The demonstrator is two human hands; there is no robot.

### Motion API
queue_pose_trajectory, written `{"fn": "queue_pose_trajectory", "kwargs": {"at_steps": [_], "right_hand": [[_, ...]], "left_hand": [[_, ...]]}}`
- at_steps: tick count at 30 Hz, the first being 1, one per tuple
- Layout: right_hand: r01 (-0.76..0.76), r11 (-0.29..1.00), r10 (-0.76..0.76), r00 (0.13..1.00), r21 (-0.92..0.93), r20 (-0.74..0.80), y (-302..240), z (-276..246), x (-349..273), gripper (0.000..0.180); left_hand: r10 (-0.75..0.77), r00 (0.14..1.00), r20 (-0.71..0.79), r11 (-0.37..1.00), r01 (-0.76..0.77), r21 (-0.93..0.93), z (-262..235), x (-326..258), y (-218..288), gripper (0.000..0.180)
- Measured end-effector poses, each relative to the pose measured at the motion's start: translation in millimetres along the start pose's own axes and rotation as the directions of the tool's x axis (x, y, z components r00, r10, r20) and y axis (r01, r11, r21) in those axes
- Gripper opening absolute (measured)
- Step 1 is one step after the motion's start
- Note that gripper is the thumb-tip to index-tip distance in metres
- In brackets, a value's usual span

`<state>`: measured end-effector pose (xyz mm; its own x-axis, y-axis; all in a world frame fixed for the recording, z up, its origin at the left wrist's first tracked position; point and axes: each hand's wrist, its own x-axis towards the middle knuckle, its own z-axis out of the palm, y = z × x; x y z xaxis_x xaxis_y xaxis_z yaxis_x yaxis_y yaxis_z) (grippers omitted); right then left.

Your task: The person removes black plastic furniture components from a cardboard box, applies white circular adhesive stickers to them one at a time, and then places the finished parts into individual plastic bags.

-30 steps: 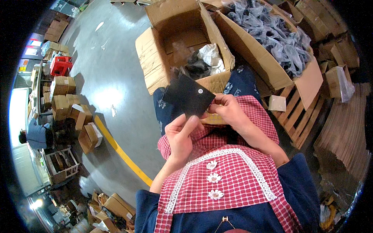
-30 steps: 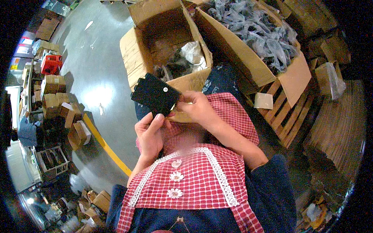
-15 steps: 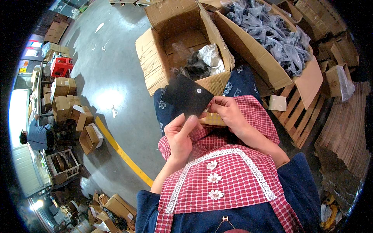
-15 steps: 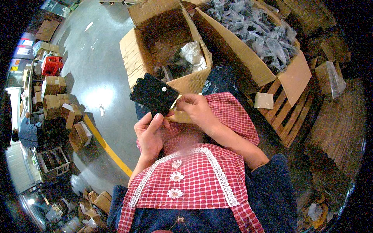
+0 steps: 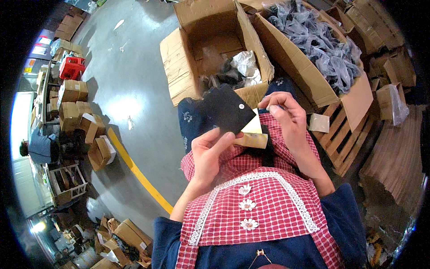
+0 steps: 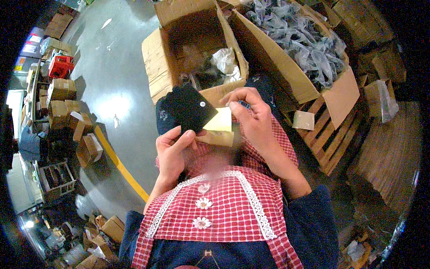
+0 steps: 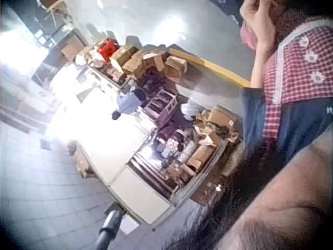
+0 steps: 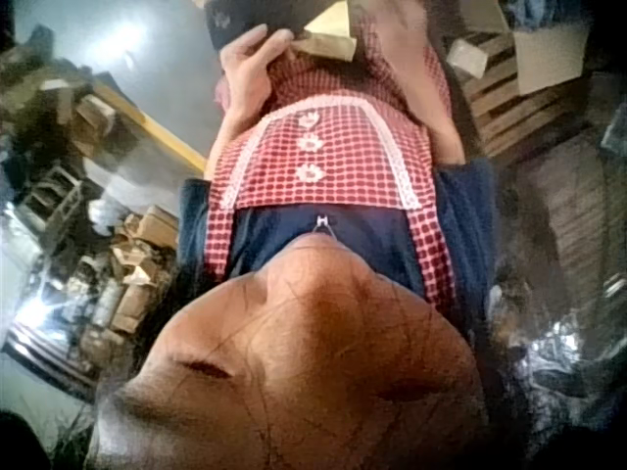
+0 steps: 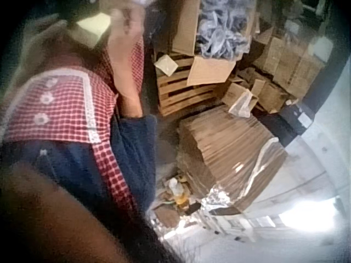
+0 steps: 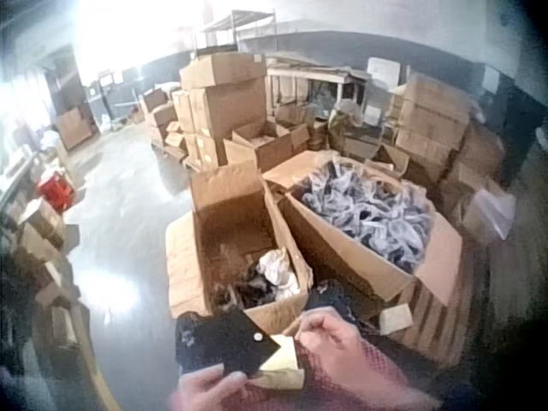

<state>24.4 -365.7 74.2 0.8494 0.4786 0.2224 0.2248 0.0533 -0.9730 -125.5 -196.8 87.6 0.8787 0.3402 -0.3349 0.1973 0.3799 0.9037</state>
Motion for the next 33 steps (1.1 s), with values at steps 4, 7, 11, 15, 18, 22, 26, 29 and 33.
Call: {"fn": "queue_pose_trajectory", "kwargs": {"at_steps": [4,7,11,15,18,22,26,29,33], "right_hand": [[0.402,0.854,-0.340,0.912,-0.330,0.230,-25.9,2.0,11.4,0.011],[0.574,0.681,-0.482,0.819,-0.454,0.313,-20.2,6.7,21.4,0.021],[0.683,0.521,-0.552,0.727,-0.511,0.409,-12.9,7.3,26.6,0.023],[0.750,0.434,-0.577,0.657,-0.499,0.486,-13.6,8.7,28.6,0.021],[0.756,0.435,-0.563,0.652,-0.489,0.508,-14.0,6.7,27.6,0.020],[0.753,0.457,-0.548,0.657,-0.473,0.517,-13.9,4.2,26.1,0.018],[0.754,0.472,-0.529,0.657,-0.456,0.538,-14.9,3.7,23.0,0.016],[0.745,0.517,-0.486,0.661,-0.422,0.571,-17.0,0.9,19.2,0.013],[0.596,0.730,-0.379,0.761,-0.335,0.526,-31.7,-9.0,21.2,0.010]], "left_hand": [[-0.130,0.991,0.033,0.991,0.130,0.001,8.7,-1.9,5.9,0.017],[-0.124,0.990,0.070,0.992,0.125,0.001,12.8,-1.6,8.4,0.016],[-0.091,0.991,0.100,0.992,0.081,0.095,7.9,-0.3,3.0,0.016],[-0.074,0.991,0.113,0.994,0.064,0.092,8.0,-1.0,3.4,0.017],[-0.053,0.995,0.084,0.996,0.047,0.072,9.4,-0.5,2.1,0.014],[-0.076,0.993,0.092,0.996,0.071,0.057,10.3,0.4,2.4,0.011],[-0.086,0.993,0.079,0.996,0.084,0.039,11.0,-1.9,1.9,0.010],[-0.086,0.994,0.065,0.996,0.084,0.034,10.7,-0.2,-0.4,0.010],[-0.101,0.993,0.054,0.994,0.103,-0.025,11.1,-1.3,-0.3,0.012]]}}
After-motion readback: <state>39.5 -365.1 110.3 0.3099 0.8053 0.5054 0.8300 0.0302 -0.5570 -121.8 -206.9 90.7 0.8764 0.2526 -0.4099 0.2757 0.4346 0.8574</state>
